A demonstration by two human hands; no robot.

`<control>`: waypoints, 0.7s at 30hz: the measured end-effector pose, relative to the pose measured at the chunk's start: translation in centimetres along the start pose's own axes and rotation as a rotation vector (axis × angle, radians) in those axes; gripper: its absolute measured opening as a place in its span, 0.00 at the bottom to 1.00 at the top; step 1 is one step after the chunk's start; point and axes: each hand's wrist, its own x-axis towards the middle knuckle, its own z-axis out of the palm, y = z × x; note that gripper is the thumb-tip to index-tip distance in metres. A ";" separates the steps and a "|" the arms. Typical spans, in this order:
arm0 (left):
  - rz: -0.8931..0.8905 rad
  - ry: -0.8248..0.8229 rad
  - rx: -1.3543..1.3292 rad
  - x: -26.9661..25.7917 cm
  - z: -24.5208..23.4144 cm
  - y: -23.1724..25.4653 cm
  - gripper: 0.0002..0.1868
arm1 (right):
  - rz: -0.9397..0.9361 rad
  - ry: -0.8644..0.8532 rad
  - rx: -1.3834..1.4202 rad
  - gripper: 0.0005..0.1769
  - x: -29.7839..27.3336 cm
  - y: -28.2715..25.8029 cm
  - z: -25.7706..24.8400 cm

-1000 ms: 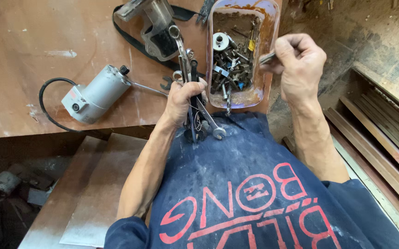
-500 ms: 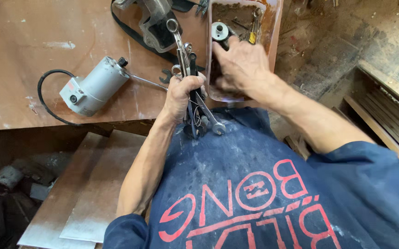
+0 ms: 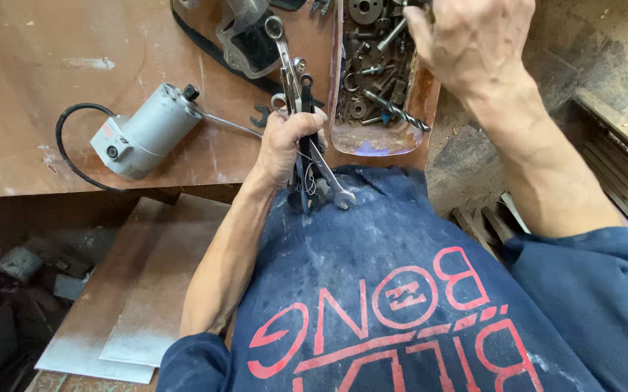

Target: The person assembles a small mechanical device on a workbench. They use a wrench to tighten bolts on a motor housing, then attach a metal bracket and a black strap to the assembly. The person repeatedly adjusts and tightens components using hand tools.

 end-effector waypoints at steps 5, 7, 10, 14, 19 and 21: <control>-0.033 0.019 -0.044 -0.1 -0.3 -0.1 0.12 | 0.110 -0.451 0.186 0.27 -1.3 -3.7 -2.1; -0.011 -0.003 -0.049 0.0 -0.4 -0.4 0.12 | 0.023 -0.677 0.107 0.30 -1.9 -5.9 -2.2; 0.000 -0.021 -0.059 0.1 -0.4 -0.8 0.12 | -0.058 -0.734 0.011 0.15 -2.3 -6.7 -1.6; 0.008 -0.033 -0.072 -0.1 -0.7 -1.1 0.11 | 0.012 -0.483 -0.106 0.06 -2.0 -2.8 -1.0; -0.002 -0.021 -0.078 -0.2 -0.6 -1.3 0.12 | 0.048 -0.158 0.062 0.07 -1.2 -1.2 -2.3; 0.010 -0.024 -0.067 -0.1 -0.6 -1.3 0.12 | 0.052 -0.131 -0.002 0.06 -0.2 -1.3 -2.5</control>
